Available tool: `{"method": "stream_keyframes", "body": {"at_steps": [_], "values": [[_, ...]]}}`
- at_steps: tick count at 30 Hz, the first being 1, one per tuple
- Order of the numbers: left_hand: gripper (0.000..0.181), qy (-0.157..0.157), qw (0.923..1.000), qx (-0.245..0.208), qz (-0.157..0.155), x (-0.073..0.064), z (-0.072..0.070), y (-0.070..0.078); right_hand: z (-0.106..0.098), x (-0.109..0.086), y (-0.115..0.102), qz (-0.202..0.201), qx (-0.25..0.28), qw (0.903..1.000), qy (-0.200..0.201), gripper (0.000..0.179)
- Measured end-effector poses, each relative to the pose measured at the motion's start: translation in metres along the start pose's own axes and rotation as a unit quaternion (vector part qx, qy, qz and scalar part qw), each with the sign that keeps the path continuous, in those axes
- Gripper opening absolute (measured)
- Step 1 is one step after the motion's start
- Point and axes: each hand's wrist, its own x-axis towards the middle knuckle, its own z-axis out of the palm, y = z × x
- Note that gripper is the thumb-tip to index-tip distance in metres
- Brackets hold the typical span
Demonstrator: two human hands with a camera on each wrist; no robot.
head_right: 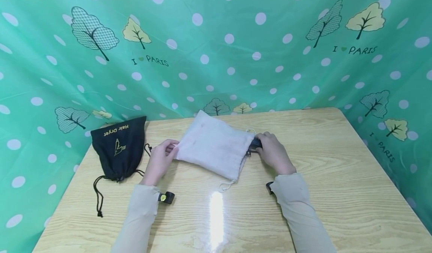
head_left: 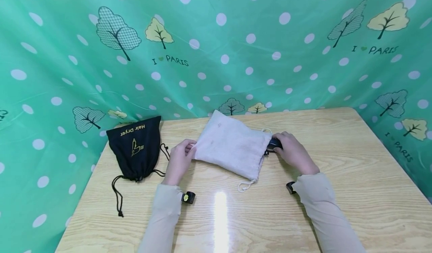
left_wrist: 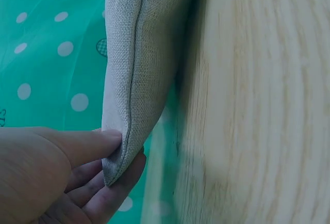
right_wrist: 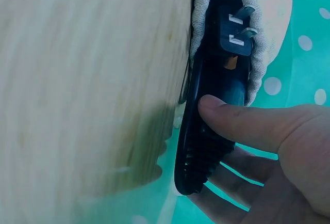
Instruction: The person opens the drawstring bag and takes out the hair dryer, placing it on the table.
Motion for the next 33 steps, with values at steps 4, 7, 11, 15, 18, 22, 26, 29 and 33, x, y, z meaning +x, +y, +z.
{"method": "stream_keyframes", "body": {"at_steps": [4, 7, 11, 15, 18, 22, 26, 29, 33], "values": [[0.021, 0.005, 1.0, 0.003, 0.006, 0.0, -0.001, -0.001, 0.0, -0.001, 0.002, 0.0, -0.002, 1.0, 0.0, 0.042], [0.019, 0.01, 0.9999, 0.002, 0.007, 0.0, -0.002, -0.001, -0.001, -0.001, 0.004, -0.011, -0.001, 0.9999, 0.004, 0.041], [0.018, 0.012, 0.9999, 0.0, 0.008, 0.001, -0.003, 0.0, -0.004, -0.004, 0.007, -0.024, 0.002, 0.9997, 0.009, 0.038], [0.018, 0.011, 0.9999, -0.005, 0.006, 0.001, -0.004, -0.001, -0.007, -0.006, 0.01, -0.021, 0.003, 0.9998, 0.004, 0.037], [0.018, 0.011, 0.9999, -0.01, 0.002, 0.0, -0.005, -0.002, -0.011, -0.006, 0.013, -0.013, 0.008, 0.9999, 0.002, 0.035], [0.018, 0.01, 0.9998, -0.015, 0.0, 0.001, -0.006, -0.003, -0.014, -0.005, 0.016, -0.01, 0.018, 0.9998, 0.006, 0.034], [0.018, 0.009, 0.9999, -0.012, 0.005, 0.0, -0.007, -0.002, -0.016, -0.004, 0.018, -0.01, 0.022, 0.9997, 0.001, 0.034], [0.018, 0.014, 0.9998, -0.011, 0.01, 0.0, -0.006, -0.002, -0.016, -0.004, 0.018, -0.003, 0.031, 0.9995, -0.009, 0.037], [0.018, 0.02, 0.9996, -0.016, 0.014, 0.0, -0.006, -0.002, -0.015, -0.003, 0.018, -0.009, 0.046, 0.9988, -0.017, 0.044]]}}
